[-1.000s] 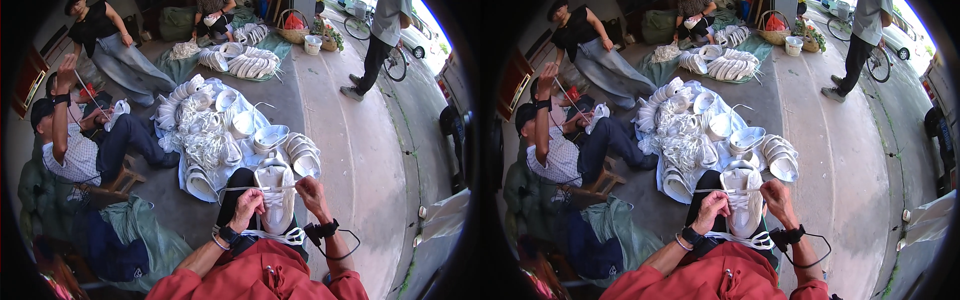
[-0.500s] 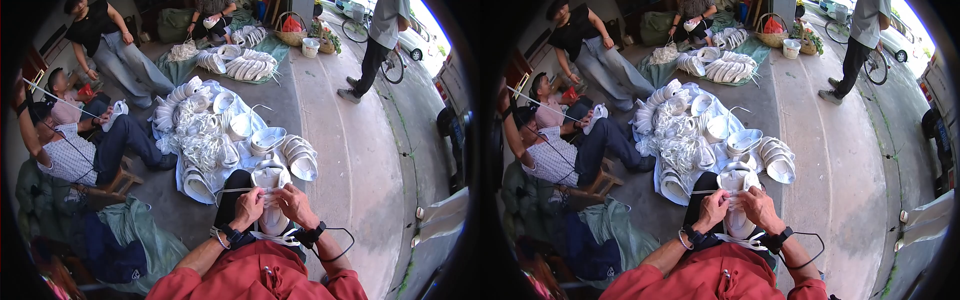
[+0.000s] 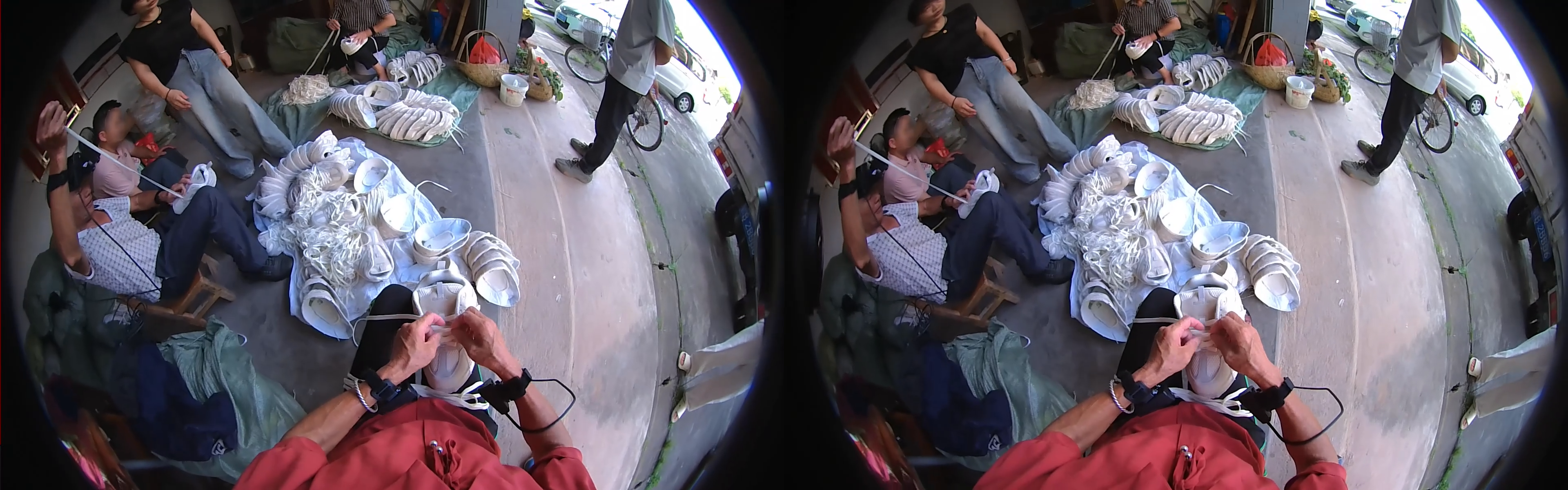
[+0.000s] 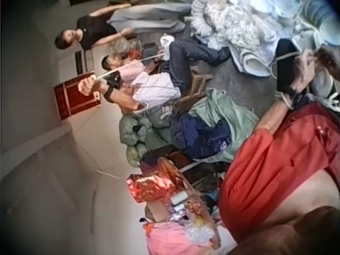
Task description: The recorder is lacing a white sneaker while sitting in a workshop with other workers.
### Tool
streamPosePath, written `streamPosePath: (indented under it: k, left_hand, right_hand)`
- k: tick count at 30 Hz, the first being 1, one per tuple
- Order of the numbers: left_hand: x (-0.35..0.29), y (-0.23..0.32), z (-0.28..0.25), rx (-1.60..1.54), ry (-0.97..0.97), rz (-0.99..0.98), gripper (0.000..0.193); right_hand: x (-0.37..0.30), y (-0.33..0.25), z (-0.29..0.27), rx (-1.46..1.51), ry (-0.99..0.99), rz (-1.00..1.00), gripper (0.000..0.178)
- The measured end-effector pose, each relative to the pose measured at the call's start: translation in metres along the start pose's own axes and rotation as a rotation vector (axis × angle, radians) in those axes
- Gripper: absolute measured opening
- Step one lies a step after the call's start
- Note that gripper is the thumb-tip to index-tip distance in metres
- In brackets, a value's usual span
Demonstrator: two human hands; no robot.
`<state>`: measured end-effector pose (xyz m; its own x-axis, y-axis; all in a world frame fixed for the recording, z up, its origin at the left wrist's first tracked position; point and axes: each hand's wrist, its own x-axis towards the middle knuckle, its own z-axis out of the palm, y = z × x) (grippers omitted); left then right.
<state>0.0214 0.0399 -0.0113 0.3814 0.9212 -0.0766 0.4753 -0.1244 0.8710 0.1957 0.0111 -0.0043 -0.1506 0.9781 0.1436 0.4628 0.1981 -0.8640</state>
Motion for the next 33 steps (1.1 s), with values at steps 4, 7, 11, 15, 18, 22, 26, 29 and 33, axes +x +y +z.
streamPosePath:
  k: [4,7,11,15,18,22,26,29,33]
  left_hand:
    - [-0.002,-0.003,0.013,0.155,0.083,0.132,0.015]
    - [-0.002,-0.004,0.022,0.158,0.118,0.124,0.011]
    - [-0.005,-0.006,0.022,0.198,0.146,0.207,0.008]
    - [-0.005,-0.008,0.019,0.198,0.136,0.173,0.012]
    - [0.0,-0.011,0.015,0.099,0.053,0.172,0.014]
    - [0.003,0.0,0.0,0.06,-0.06,0.198,0.019]
    - [0.002,-0.007,-0.002,0.072,-0.133,0.229,0.02]
    - [0.001,-0.01,0.003,0.032,-0.133,0.182,0.019]
    - [0.0,-0.015,0.009,-0.019,-0.102,0.151,0.018]
  right_hand:
    - [-0.001,0.001,0.003,-0.009,0.005,-0.055,0.009]
    - [-0.006,0.008,0.005,0.023,0.035,-0.041,0.01]
    - [-0.007,0.009,0.007,-0.007,0.059,-0.07,0.012]
    - [-0.01,0.014,0.011,0.055,0.065,-0.039,0.017]
    - [-0.011,0.014,0.013,0.062,0.095,-0.048,0.018]
    - [-0.013,0.016,0.013,0.026,0.095,-0.1,0.013]
    - [-0.013,0.004,0.015,0.054,0.089,-0.098,0.011]
    - [-0.015,0.008,0.017,0.04,0.108,-0.128,0.011]
    - [-0.013,0.01,0.012,0.054,0.058,-0.089,0.01]
